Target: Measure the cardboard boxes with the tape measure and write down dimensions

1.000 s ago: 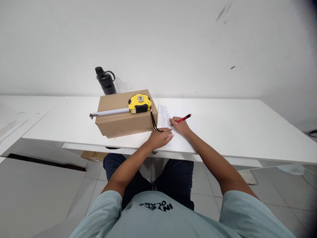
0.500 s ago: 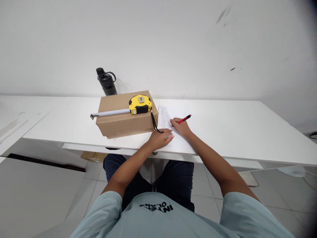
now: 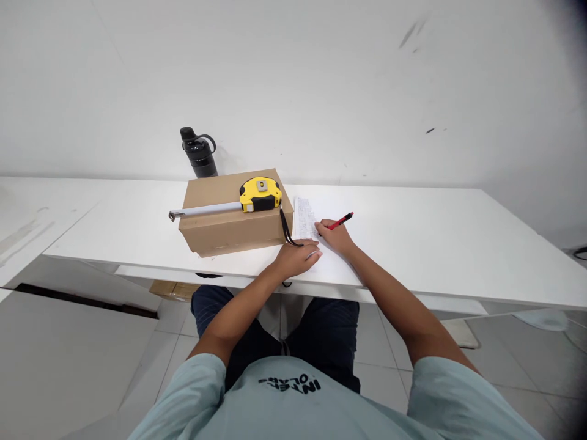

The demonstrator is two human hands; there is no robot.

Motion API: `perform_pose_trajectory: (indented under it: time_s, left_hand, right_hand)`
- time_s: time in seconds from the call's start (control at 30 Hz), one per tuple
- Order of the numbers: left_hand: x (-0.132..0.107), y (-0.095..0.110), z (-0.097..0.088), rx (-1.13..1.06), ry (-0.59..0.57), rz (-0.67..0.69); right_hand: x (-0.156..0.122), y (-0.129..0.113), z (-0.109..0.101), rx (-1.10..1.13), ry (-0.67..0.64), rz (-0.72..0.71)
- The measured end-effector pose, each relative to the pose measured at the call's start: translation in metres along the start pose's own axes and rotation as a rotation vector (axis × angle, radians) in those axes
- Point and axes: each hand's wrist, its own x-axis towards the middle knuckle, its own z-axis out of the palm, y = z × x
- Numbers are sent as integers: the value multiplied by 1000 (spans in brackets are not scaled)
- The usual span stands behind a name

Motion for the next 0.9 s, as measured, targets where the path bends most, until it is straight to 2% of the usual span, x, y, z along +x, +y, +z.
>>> perform_pose_trajectory:
  time_s: [0.9]
  left_hand:
    - [0,-1,1,2,-14,-7]
  right_hand:
    - [0,-2,-1,-28,-19,-1]
